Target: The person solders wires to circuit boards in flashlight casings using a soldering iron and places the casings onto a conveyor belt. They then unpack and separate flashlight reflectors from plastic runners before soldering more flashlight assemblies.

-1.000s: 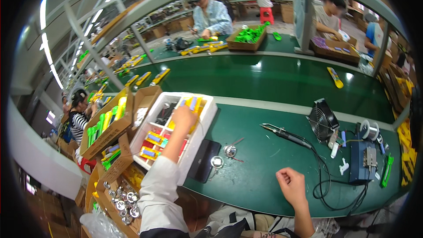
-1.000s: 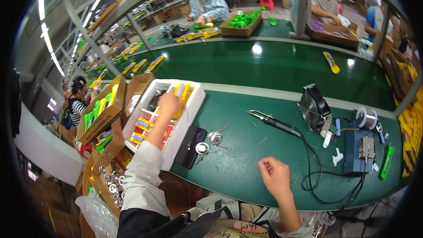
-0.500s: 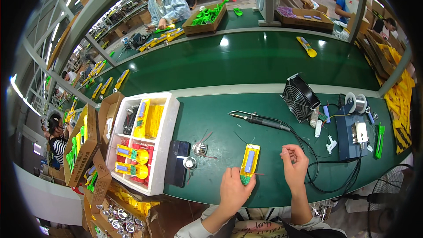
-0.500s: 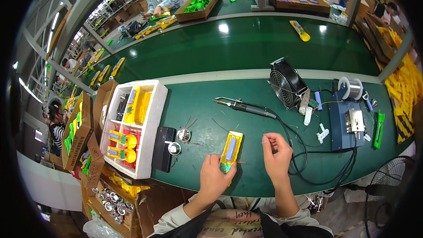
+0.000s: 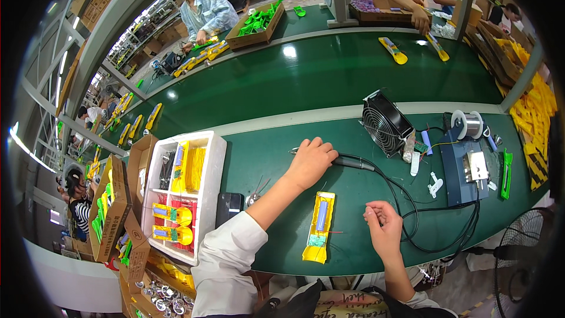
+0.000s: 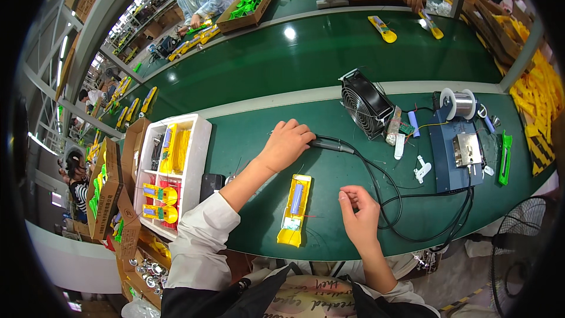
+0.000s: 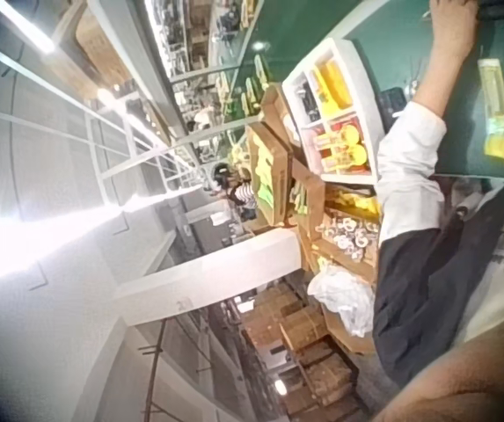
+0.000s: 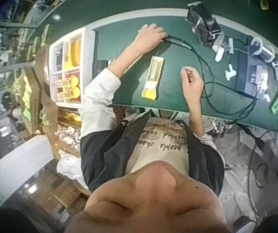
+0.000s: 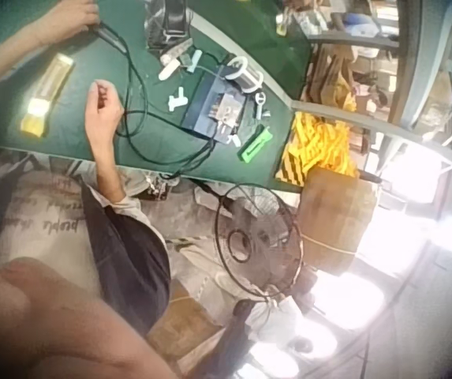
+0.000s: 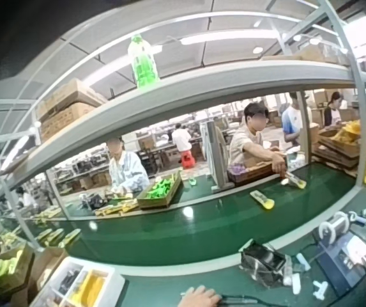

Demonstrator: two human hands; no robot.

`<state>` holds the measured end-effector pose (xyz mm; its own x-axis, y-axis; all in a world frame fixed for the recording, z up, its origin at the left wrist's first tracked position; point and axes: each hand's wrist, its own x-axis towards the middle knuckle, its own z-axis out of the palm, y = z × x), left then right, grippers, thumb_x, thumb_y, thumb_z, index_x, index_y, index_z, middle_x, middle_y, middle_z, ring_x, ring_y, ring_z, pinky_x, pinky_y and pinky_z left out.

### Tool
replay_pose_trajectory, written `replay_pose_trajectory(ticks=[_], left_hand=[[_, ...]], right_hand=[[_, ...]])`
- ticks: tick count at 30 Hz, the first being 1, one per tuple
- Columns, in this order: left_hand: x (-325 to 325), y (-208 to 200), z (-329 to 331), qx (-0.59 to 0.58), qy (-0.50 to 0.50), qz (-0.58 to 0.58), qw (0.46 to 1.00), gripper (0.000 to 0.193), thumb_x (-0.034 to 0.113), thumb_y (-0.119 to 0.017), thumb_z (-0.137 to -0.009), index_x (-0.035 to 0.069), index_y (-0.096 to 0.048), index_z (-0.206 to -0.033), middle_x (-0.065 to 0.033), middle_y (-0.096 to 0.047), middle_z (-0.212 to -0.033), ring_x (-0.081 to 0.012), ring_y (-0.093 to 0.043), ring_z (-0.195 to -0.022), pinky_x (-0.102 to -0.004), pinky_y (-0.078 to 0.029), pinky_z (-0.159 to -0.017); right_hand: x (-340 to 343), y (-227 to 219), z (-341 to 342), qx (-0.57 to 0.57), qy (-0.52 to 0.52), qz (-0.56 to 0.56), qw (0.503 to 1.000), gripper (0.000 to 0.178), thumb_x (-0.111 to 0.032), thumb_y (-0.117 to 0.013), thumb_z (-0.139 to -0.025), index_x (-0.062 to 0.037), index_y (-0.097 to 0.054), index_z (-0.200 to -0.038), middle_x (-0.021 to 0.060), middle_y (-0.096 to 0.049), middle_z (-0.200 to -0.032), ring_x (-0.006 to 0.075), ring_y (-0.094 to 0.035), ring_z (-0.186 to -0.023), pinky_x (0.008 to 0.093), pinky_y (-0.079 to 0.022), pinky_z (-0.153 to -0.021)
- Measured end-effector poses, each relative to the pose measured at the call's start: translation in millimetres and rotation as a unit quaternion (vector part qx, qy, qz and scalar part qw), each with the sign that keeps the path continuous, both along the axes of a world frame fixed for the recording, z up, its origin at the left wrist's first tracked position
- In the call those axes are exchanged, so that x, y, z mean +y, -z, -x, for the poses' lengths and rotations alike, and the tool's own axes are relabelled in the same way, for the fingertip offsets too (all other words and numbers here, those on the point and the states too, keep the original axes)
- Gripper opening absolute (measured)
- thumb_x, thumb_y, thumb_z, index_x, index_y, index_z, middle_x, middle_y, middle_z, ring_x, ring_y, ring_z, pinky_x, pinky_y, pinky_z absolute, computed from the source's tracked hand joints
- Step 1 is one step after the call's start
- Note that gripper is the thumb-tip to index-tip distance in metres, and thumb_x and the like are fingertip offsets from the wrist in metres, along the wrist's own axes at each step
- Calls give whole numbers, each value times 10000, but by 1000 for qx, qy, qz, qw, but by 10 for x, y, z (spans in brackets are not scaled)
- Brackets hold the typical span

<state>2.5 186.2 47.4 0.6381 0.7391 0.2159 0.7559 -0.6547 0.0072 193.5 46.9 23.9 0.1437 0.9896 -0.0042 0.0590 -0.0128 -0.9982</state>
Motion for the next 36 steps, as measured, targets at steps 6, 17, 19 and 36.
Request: replay_pose_trajectory(ticks=[6, 17, 19, 36], left_hand=[[-208, -302, -270, -61, 59, -162, 983, 164, 165, -548, -691, 164, -592, -850, 42, -540, -836, -145, -489, -799, -323, -377, -724], [-1152, -572, -47, -446, -121, -56, 885, 235, 99, -633, -720, 54, -588, -946, -70, -582, -938, -233, -530, -850, -354, -419, -759], [-1677, -339, 146, -456, -264, 18, 849, 299, 132, -646, -727, 33, -565, -997, -123, -563, -960, -278, -525, -869, -366, -424, -775], [-1763, 168, 341, -297, -358, 71, 882, 515, 105, -659, -661, 35, -479, -1138, -142, -507, -1069, -319, -488, -926, -386, -403, -803]], right_hand=[[175, -97, 108, 220, -46, 24, 974, 320, -245, -454, -907, 6, -475, -1105, 114, -571, -928, 129, -552, -824, 243, -455, -701], [437, -201, 112, 268, 111, -99, 952, 493, -372, -294, -941, 62, -429, -1133, 177, -569, -896, 202, -570, -816, 286, -475, -738], [369, -257, 16, 252, 102, -94, 958, 495, -374, -300, -940, 61, -444, -1124, 159, -572, -871, 182, -565, -777, 273, -476, -720], [240, -163, -419, 285, 80, -90, 951, 135, -81, -534, -843, -40, -459, -948, 24, -506, -752, 98, -496, -609, 218, -379, -518]])
